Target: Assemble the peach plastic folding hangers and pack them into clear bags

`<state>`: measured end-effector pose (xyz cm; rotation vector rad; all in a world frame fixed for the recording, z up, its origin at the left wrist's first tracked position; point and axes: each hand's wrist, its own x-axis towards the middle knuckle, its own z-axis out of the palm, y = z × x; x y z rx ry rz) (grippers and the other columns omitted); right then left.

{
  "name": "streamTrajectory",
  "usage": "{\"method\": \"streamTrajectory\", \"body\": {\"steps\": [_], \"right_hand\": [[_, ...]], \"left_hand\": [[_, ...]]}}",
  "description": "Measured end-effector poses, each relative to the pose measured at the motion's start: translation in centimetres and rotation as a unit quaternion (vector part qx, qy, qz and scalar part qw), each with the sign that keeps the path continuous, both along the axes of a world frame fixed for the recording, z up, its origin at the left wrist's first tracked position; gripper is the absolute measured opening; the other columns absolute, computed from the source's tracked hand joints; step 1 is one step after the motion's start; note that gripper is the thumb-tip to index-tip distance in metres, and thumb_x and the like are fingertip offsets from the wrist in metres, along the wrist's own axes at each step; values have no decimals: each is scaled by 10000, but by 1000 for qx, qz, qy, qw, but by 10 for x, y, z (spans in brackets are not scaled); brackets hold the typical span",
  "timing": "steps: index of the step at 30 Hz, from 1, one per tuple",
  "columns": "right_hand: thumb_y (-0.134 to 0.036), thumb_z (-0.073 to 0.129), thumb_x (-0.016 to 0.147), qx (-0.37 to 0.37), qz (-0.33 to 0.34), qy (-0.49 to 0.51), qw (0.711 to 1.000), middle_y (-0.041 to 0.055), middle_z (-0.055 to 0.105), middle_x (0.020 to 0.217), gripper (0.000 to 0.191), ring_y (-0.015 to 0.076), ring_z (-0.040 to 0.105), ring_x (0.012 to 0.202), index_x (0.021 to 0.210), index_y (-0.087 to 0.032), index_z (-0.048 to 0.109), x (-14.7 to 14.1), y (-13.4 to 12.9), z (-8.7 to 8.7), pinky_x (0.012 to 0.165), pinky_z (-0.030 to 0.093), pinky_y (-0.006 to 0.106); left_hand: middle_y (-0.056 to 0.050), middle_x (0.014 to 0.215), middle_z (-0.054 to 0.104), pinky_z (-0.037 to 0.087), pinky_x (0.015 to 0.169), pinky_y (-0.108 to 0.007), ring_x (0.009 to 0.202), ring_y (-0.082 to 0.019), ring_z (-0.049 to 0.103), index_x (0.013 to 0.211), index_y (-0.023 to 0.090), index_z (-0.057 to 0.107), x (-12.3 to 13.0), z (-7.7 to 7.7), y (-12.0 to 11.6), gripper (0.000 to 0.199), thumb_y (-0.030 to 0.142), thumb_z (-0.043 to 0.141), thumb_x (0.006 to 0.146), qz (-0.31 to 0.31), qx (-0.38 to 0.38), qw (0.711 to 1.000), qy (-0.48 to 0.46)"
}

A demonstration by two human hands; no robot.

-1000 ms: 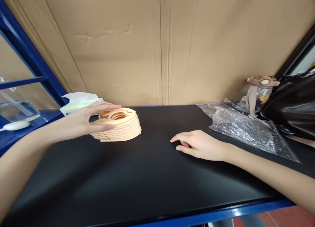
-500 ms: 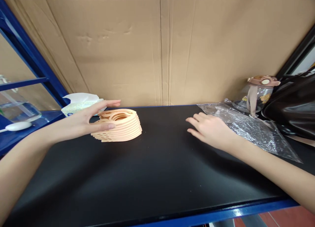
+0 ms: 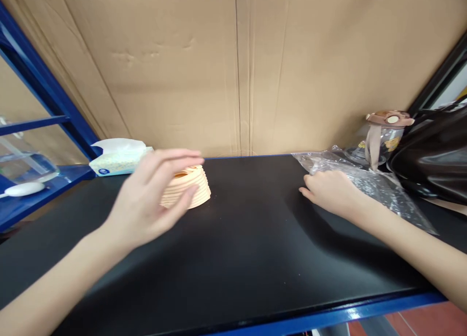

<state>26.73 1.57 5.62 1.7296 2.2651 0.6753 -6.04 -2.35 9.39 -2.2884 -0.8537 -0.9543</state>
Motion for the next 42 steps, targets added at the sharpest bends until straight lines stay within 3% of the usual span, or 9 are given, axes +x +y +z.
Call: {"method": "streamTrajectory", "body": {"steps": [3,8,11,18,20,26,30,35,42], "right_hand": [[-281,434,945,-19,145,45,988,91,701,729,252,225,684,681,920,-136,638,-14,-9,-1,551,371,279],[-367,414,967,-56,414,166,893,56,682,804,315,174,637,727,1074,-149,613,-41,-44,-6,665,432,296],[-380,410,965,-69,492,192,847,54,669,821,336,166,604,737,1071,-136,616,-48,-59,-11,648,445,291],[-547,478,890,-80,508,202,833,61,639,785,458,161,571,701,887,-121,646,-45,-52,-15,588,439,283],[-492,492,900,-53,522,192,830,51,635,750,403,155,561,653,812,-131,647,-46,-54,-17,559,427,283],[-108,520,863,88,568,91,813,31,622,677,194,132,522,543,692,-146,602,-50,-70,-22,490,361,285],[-86,503,855,111,580,35,806,44,633,693,172,142,548,561,723,-142,598,-50,-73,-19,558,413,310],[-116,507,864,142,595,27,791,32,624,656,184,142,530,542,714,-150,607,-48,-76,-14,594,423,326],[-109,526,868,171,523,38,834,-20,476,583,215,125,422,510,664,-173,508,-37,-66,-5,517,302,301]], "left_hand": [[-86,1170,601,455,938,-355,1084,-209,562,1172,153,520,15,-15,-11,295,140,538,878,-64,-27,992,102],[-83,1289,577,439,954,-378,1096,-240,562,1246,157,518,34,-32,-20,328,188,432,931,-88,-96,965,228],[-85,1356,524,447,966,-383,1133,-240,553,1291,171,485,34,-36,-16,360,240,415,945,-85,-189,950,235],[-40,1414,465,445,1005,-347,1222,-198,507,1350,223,423,23,-42,-1,437,142,373,923,-64,-315,926,198],[-22,1439,435,399,1061,-338,1283,-179,450,1384,238,381,23,-45,0,445,148,348,949,-62,-352,917,178],[0,1458,408,297,1141,-342,1360,-152,344,1384,271,386,27,-54,5,384,255,320,1007,-72,-425,896,106],[-28,1472,395,298,1142,-385,1366,-170,340,1399,263,364,27,-58,8,401,245,336,1000,-93,-426,894,100],[-4,1525,304,180,1171,-459,1415,-182,233,1436,299,302,25,-57,11,439,252,335,1001,-102,-458,876,112],[-37,1531,287,274,1140,-445,1403,-219,264,1466,286,219,21,-57,13,616,140,445,911,-143,-459,872,90]]}}
